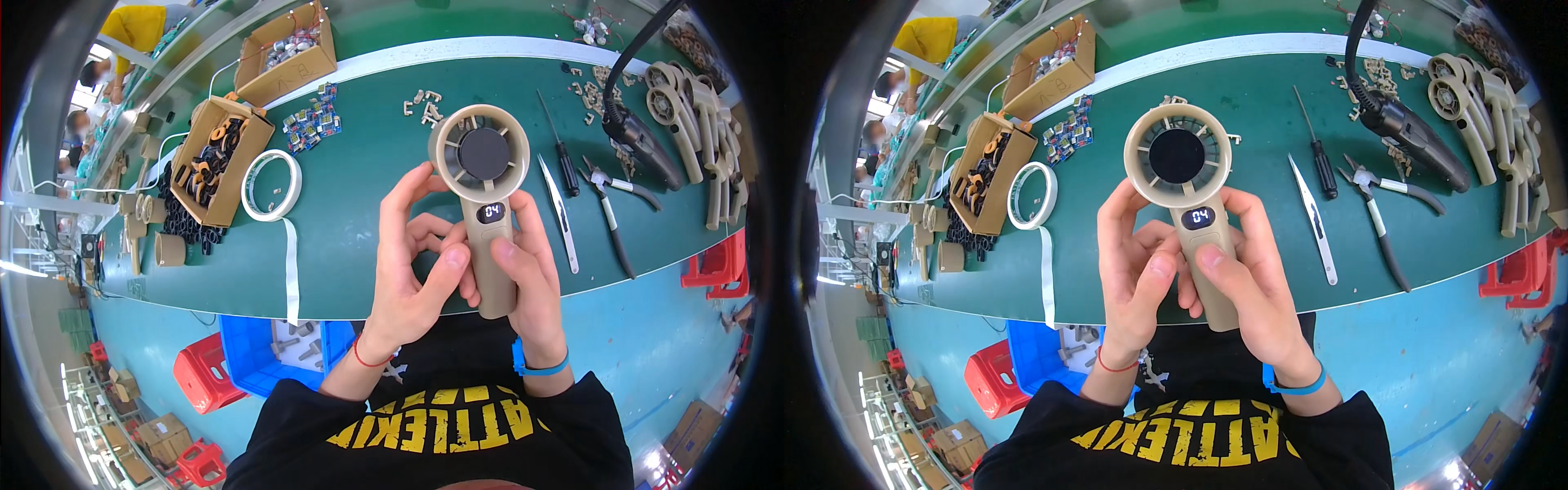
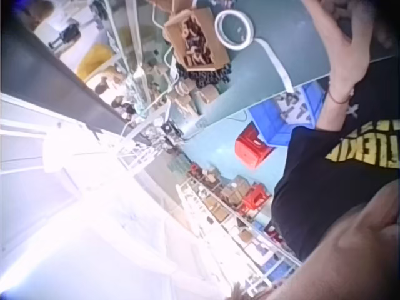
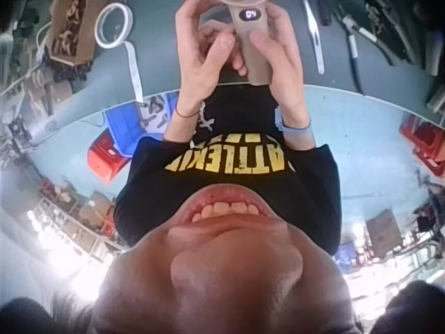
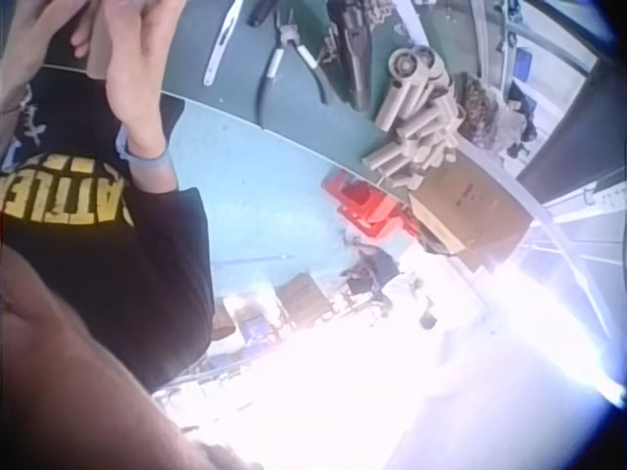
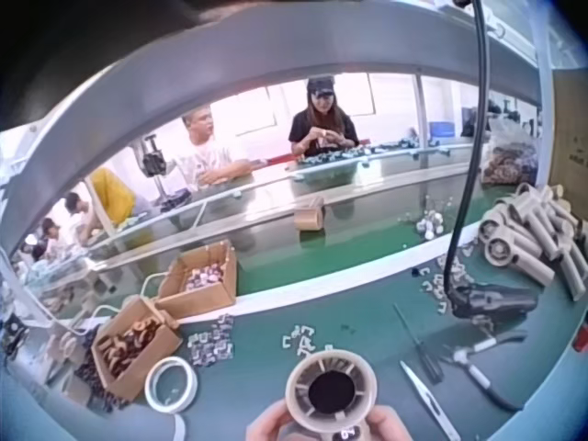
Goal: Assembling and testing the internal components of a portable handheld fan.
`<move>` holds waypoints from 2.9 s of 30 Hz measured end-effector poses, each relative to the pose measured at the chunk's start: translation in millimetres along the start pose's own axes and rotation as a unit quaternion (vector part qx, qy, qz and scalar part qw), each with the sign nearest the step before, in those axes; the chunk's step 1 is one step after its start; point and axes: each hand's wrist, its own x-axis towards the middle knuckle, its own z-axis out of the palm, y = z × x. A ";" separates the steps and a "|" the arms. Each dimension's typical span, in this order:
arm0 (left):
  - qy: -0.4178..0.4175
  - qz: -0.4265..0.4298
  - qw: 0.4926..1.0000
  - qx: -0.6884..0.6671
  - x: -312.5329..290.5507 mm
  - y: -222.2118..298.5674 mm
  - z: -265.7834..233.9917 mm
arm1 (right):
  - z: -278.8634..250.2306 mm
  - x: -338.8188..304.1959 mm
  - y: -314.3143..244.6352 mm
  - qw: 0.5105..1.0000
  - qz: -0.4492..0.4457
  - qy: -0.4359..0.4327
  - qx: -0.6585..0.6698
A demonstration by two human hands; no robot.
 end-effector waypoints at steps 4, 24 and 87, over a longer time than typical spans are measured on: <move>0.004 -0.011 1.000 -0.007 -2.0 1.3 1.2 | -0.6 -1.8 0.6 1.000 0.008 0.007 0.009; -0.043 0.178 0.880 0.439 -2.2 46.9 -14.7 | -25.3 -12.7 -47.9 0.887 0.036 -0.194 -0.417; 0.049 -0.203 0.964 -0.167 -34.5 37.9 12.2 | 6.4 29.2 -111.5 0.945 -0.232 -0.231 0.015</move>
